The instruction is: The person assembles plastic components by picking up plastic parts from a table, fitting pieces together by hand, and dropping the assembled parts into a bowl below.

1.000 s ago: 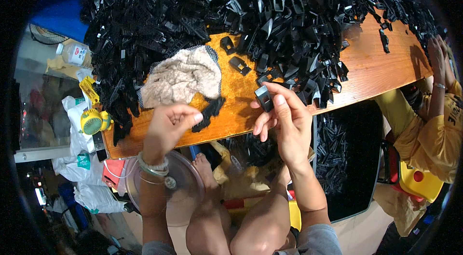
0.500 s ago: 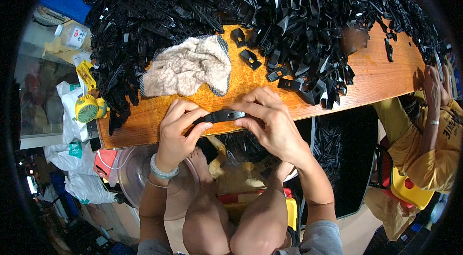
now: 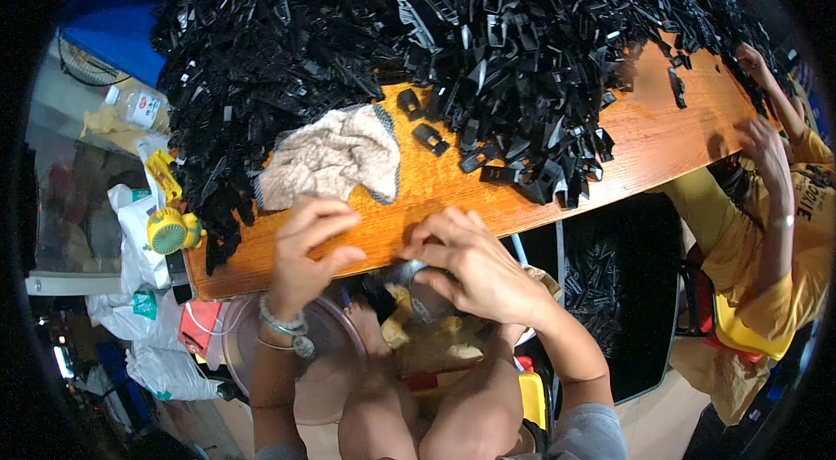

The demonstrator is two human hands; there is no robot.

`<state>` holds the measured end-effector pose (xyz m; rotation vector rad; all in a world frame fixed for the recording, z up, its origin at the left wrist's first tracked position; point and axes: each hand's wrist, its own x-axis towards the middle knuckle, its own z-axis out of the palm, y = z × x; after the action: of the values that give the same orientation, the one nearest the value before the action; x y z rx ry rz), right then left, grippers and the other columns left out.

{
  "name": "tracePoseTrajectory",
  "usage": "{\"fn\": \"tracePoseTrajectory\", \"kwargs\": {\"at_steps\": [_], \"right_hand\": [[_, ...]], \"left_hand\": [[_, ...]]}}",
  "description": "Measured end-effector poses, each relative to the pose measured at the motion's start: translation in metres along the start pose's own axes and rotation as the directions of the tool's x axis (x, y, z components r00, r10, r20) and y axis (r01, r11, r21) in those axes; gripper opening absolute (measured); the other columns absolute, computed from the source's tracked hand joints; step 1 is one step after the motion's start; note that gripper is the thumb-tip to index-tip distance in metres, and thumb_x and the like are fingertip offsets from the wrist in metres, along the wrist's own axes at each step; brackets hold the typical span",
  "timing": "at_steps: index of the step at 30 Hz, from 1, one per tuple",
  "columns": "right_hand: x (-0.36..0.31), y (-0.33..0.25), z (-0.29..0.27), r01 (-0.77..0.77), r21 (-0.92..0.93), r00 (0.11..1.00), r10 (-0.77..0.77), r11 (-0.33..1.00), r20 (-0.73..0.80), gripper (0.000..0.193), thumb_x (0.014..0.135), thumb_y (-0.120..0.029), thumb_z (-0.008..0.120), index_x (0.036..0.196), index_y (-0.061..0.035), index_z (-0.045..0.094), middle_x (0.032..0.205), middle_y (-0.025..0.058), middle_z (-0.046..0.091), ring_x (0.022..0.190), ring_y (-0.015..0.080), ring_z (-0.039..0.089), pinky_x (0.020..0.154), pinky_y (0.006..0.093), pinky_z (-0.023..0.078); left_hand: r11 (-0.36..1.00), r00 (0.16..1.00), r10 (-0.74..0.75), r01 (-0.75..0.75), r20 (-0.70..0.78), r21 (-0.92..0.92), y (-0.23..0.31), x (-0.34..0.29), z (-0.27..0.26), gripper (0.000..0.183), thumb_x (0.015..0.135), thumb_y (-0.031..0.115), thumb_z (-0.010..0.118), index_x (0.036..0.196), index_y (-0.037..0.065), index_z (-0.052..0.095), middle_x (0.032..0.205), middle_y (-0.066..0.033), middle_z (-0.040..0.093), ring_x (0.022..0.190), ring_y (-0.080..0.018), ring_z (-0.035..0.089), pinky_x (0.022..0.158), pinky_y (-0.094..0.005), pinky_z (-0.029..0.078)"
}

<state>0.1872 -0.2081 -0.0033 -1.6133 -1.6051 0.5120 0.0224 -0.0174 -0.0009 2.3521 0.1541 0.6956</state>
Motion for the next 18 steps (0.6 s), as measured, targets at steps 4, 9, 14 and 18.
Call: {"fn": "tracePoseTrajectory", "kwargs": {"at_steps": [4,9,14,18], "right_hand": [[0.017,0.019,-0.008,-0.103,-0.278,0.908,-0.023,0.955,-0.418,0.029,0.081,-0.005,0.07,0.11,-0.0034,0.065,0.101,0.0095,0.058,0.092,0.0289,0.053,0.08,0.0389,0.041],[0.052,0.034,0.003,-0.273,-0.565,0.843,-0.089,0.779,-0.53,0.021,0.078,-0.006,0.072,0.099,-0.0041,0.067,0.102,0.0095,0.058,0.089,0.0281,0.053,0.076,0.0376,0.04],[0.023,0.02,0.013,-0.106,-0.142,0.826,0.008,0.984,-0.563,0.017,0.081,-0.001,0.068,0.097,-0.001,0.063,0.104,0.0129,0.059,0.085,0.0272,0.06,0.072,0.0365,0.048],[0.006,0.011,0.013,-0.237,0.031,0.76,0.205,0.971,-0.616,0.032,0.082,0.005,0.066,0.113,-0.0005,0.061,0.105,0.0168,0.06,0.08,0.0293,0.063,0.067,0.0332,0.052]], "left_hand": [[0.976,0.994,0.095,-0.081,-0.062,0.204,0.001,0.051,0.016,0.032,0.074,0.001,0.077,0.106,-0.002,0.07,0.108,-0.0112,0.064,0.096,-0.0279,0.059,0.085,-0.0359,0.048],[0.913,0.955,0.258,-0.191,-0.149,0.361,-0.007,0.124,0.036,0.013,0.08,0.001,0.07,0.092,-0.002,0.069,0.095,-0.0111,0.062,0.089,-0.027,0.059,0.078,-0.0378,0.049],[0.854,0.991,0.12,-0.129,0.051,0.504,-0.024,0.17,0.056,0.015,0.08,0.009,0.07,0.089,-0.002,0.071,0.09,-0.0134,0.064,0.091,-0.031,0.062,0.085,-0.0395,0.049],[0.92,0.938,-0.266,0.178,0.22,0.35,-0.006,0.168,0.069,0.018,0.078,0.013,0.072,0.089,-0.001,0.072,0.093,-0.0141,0.065,0.095,-0.0305,0.063,0.087,-0.0385,0.049]]}}
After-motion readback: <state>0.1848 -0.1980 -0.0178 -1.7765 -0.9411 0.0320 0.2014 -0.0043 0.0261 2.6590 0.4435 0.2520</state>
